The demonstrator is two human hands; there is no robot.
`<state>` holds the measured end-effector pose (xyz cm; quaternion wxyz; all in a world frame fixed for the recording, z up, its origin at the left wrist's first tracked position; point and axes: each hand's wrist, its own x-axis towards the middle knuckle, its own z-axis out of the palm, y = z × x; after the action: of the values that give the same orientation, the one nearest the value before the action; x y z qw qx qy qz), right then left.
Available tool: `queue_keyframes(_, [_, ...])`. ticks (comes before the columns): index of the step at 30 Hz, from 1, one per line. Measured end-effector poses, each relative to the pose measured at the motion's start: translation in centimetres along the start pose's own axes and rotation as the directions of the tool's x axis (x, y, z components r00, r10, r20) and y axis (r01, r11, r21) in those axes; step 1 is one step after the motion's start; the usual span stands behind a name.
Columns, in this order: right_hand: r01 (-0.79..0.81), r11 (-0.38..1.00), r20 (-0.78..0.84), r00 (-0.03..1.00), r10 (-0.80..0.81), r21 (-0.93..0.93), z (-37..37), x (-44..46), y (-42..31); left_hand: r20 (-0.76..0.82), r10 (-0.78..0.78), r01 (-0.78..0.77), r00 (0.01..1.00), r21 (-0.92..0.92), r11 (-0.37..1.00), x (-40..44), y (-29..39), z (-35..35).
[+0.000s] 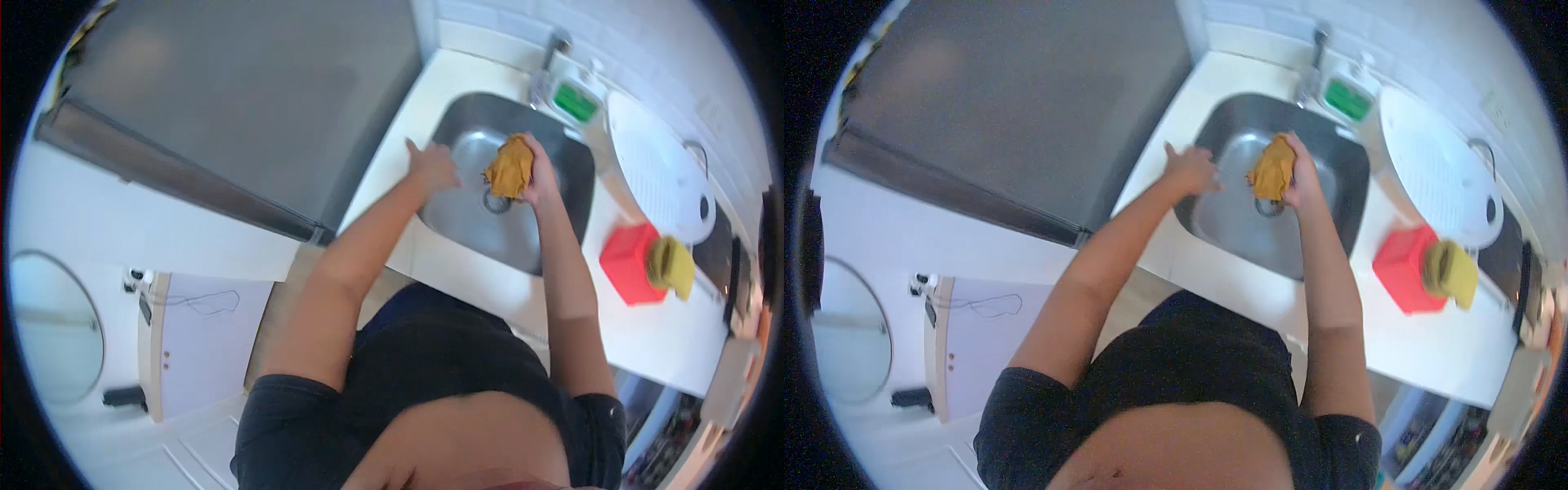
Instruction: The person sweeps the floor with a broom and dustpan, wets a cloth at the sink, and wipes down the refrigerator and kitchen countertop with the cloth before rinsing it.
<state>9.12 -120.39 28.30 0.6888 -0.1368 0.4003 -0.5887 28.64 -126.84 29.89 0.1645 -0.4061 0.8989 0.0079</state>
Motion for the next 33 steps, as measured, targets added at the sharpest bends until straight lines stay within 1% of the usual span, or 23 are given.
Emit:
queue_keyframes(2, [0.221, 0.951, 0.059, 0.969, -0.239, 0.216, 2.4, 1.1, 0.2, 0.105, -0.013, 0.026, 0.994, -0.129, 0.991, -1.1, -0.5, -0.6])
queue_keyframes(5, [0.298, 0.894, 0.215, 0.899, -0.381, 0.335, 11.1, 2.0, -1.1, 0.054, 0.036, -0.032, 0.998, -0.067, 0.997, -3.6, -1.9, -1.5])
queue_keyframes(6, [0.373, 0.871, 0.173, 0.881, -0.441, 0.318, 14.5, 2.5, -1.1, -0.026, 0.024, -0.028, 0.999, -0.139, 0.99, -4.1, -2.4, -1.0])
queue_keyframes(7, [0.436, 0.847, 0.231, 0.829, -0.509, 0.304, 17.8, 3.9, -1.0, -0.11, 0.008, -0.031, 0.994, -0.208, 0.978, -4.5, -2.9, -0.7])
queue_keyframes(8, [0.438, 0.829, 0.326, 0.773, -0.544, 0.348, 22.4, 2.0, -1.4, -0.086, -0.004, -0.013, 0.996, -0.203, 0.979, -5.2, -3.1, -1.5])
queue_keyframes(9, [0.646, 0.72, 0.373, 0.622, -0.689, 0.253, 26.2, 2.0, -0.9, -0.105, -0.032, 0.012, 0.994, -0.192, 0.981, -5.6, -3.4, -1.4])
queue_keyframes(10, [0.817, 0.549, 0.427, 0.439, -0.79, 0.175, 29.7, 1.9, -0.3, -0.251, -0.137, 0.035, 0.958, -0.371, 0.928, -5.9, -3.6, -0.8])
queue_keyframes(12, [0.998, 0.043, 0.485, 0.011, -0.874, 0.055, 36.2, -0.3, 0.9, -0.391, -0.261, 0.022, 0.883, -0.519, 0.854, -5.5, -4.9, 1.3])
queue_keyframes(13, [0.994, -0.027, 0.536, -0.08, -0.84, 0.105, 38.8, -1.5, 1.6, -0.373, -0.228, -0.168, 0.899, -0.776, 0.608, -4.8, -5.9, 3.5])
queue_keyframes(14, [0.983, -0.093, 0.579, -0.167, -0.798, 0.156, 40.7, -2.3, 2.4, -0.376, -0.208, -0.254, 0.903, -0.857, 0.448, -4.2, -6.7, 5.1])
queue_keyframes(15, [0.98, -0.1, 0.574, -0.181, -0.798, 0.171, 41.8, -2.6, 3.4, -0.379, -0.188, -0.323, 0.906, -0.907, 0.27, -3.7, -7.5, 6.8])
queue_keyframes(16, [0.956, -0.286, 0.624, -0.263, -0.735, 0.067, 42.7, -2.7, 4.3, -0.501, -0.16, -0.291, 0.85, -0.701, 0.651, -3.1, -8.0, 8.0])
queue_keyframes(17, [0.884, -0.467, 0.678, -0.324, -0.66, -0.032, 43.0, -2.6, 4.5, -0.554, -0.112, -0.253, 0.825, -0.54, 0.803, -2.8, -8.6, 8.0])
queue_keyframes(18, [0.877, -0.479, 0.67, -0.337, -0.661, -0.031, 43.3, -2.5, 3.9, -0.604, -0.064, -0.195, 0.794, -0.353, 0.915, -2.8, -9.0, 7.7])
queue_keyframes(20, [0.832, -0.554, 0.709, -0.388, -0.589, -0.005, 43.1, -1.7, 2.6, -0.631, -0.111, -0.333, 0.768, -0.542, 0.771, -3.2, -9.6, 6.9])
queue_keyframes(21, [0.83, -0.558, 0.703, -0.392, -0.593, -0.008, 43.0, -0.5, 1.5, -0.631, -0.104, -0.335, 0.768, -0.535, 0.776, -4.1, -8.9, 4.5])
queue_keyframes(23, [0.809, -0.558, 0.687, -0.299, -0.663, -0.186, 43.0, 3.5, -2.7, -0.42, -0.281, -0.206, 0.863, -0.8, 0.564, -6.1, -7.3, -0.8])
queue_keyframes(24, [0.778, -0.563, 0.6, -0.317, -0.735, -0.278, 43.1, 7.1, -4.8, -0.419, -0.283, -0.202, 0.863, -0.799, 0.567, -5.8, -7.7, -0.7])
queue_keyframes(26, [0.74, -0.527, 0.494, -0.302, -0.815, -0.418, 40.9, 14.5, -10.2, -0.443, -0.165, -0.037, 0.881, -0.412, 0.91, -5.5, -8.1, 0.2])
queue_keyframes(27, [0.972, -0.14, 0.376, -0.059, -0.925, -0.191, 39.2, 16.5, -12.0, -0.442, -0.165, -0.034, 0.882, -0.41, 0.911, -5.4, -8.4, 0.7])
queue_keyframes(29, [0.958, 0.27, 0.333, 0.224, -0.916, 0.098, 37.6, 20.4, -13.2, -0.512, -0.163, -0.099, 0.843, -0.447, 0.889, -5.0, -9.0, 1.8])
queue_keyframes(30, [0.997, 0.077, 0.297, 0.077, -0.952, -0.013, 37.5, 21.1, -12.8, -0.514, -0.161, -0.103, 0.843, -0.446, 0.889, -5.0, -9.3, 2.2])
queue_keyframes(33, [0.971, -0.062, 0.415, 0.04, -0.909, -0.229, 38.3, 19.3, -9.8, -0.509, -0.153, -0.106, 0.847, -0.443, 0.89, -4.2, -10.1, 2.0])
